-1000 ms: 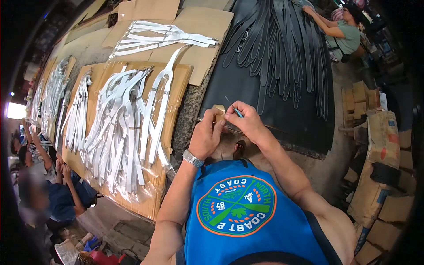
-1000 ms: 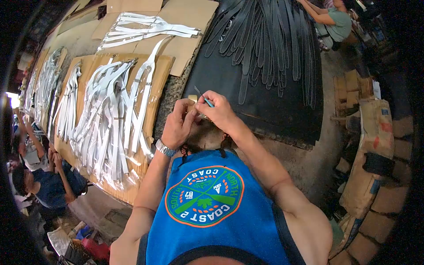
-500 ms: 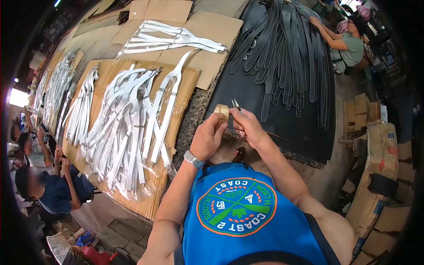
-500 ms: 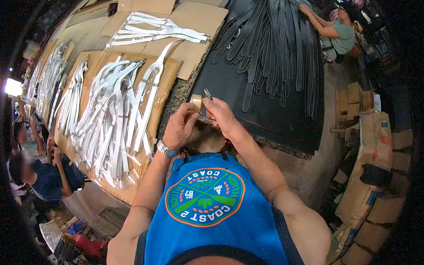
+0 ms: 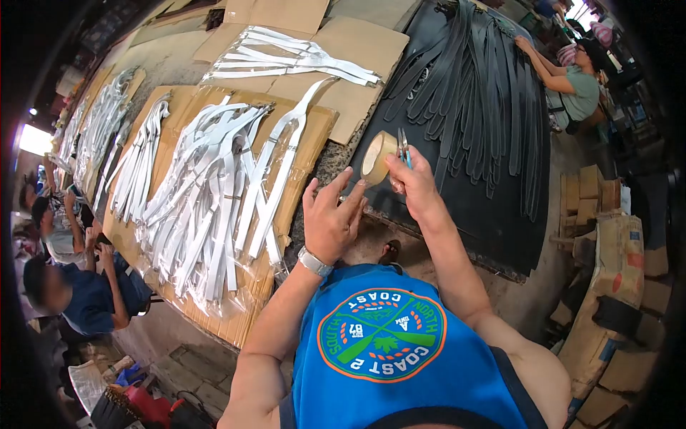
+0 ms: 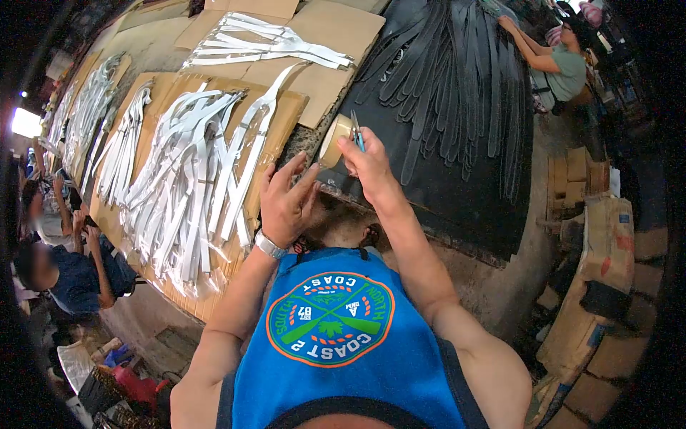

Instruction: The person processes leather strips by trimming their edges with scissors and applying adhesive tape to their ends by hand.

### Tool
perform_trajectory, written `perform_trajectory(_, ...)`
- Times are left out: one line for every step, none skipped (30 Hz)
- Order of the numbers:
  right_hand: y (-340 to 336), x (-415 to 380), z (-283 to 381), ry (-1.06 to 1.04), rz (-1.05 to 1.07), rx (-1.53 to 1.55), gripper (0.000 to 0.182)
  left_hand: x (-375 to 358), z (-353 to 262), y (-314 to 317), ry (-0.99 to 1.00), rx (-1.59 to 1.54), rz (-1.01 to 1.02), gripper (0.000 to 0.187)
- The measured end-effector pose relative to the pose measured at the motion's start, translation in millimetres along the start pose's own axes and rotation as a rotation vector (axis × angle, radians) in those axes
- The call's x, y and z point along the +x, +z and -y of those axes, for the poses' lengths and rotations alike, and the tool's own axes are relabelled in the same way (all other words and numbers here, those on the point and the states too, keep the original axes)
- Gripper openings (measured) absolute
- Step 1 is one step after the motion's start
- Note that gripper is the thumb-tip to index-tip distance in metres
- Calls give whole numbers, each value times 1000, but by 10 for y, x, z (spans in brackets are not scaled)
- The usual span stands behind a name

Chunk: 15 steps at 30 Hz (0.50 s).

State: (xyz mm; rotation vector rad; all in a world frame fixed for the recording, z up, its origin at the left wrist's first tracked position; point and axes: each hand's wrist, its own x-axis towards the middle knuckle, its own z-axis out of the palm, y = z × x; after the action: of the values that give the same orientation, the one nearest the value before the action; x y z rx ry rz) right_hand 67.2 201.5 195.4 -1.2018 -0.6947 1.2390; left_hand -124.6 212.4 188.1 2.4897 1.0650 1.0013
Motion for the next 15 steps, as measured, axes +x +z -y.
perform_trajectory(21,8,7,-12,5,-5,22,5,10,6,7,-6,-13,30)
perform_trajectory(36,11,-2,-23,8,-11,22,11,15,2,28,-20,-7,26)
perform_trajectory(45,10,5,-34,12,-18,22,52,14,-39,49,-34,-3,23)
perform_trajectory(55,15,29,-28,11,-17,22,96,30,-77,72,-46,0,21)
perform_trajectory(71,17,50,-22,10,-14,22,126,64,-103,74,-72,-14,20)
perform_trajectory(80,9,110,-12,6,-11,22,178,74,-142,75,-101,-24,21)
perform_trajectory(81,16,135,-18,14,-4,22,198,91,-150,79,-129,-35,22)
perform_trajectory(71,25,164,-26,20,4,22,202,87,-143,27,-157,-66,24)
perform_trajectory(58,29,189,-33,24,12,22,197,78,-130,-25,-187,-96,26)
perform_trajectory(47,23,215,-36,29,16,23,193,61,-119,-77,-217,-125,28)
perform_trajectory(39,18,241,-38,35,20,23,211,15,-125,-114,-306,-126,31)
perform_trajectory(36,18,257,-41,42,25,23,210,-24,-98,-197,-401,-122,31)
perform_trajectory(30,8,282,-33,35,18,22,211,-83,-71,-281,-496,-116,31)
perform_trajectory(25,2,289,-25,26,11,22,199,-108,-45,-363,-592,-108,32)
perform_trajectory(12,-4,294,-19,15,5,21,183,-107,-24,-369,-571,-107,29)
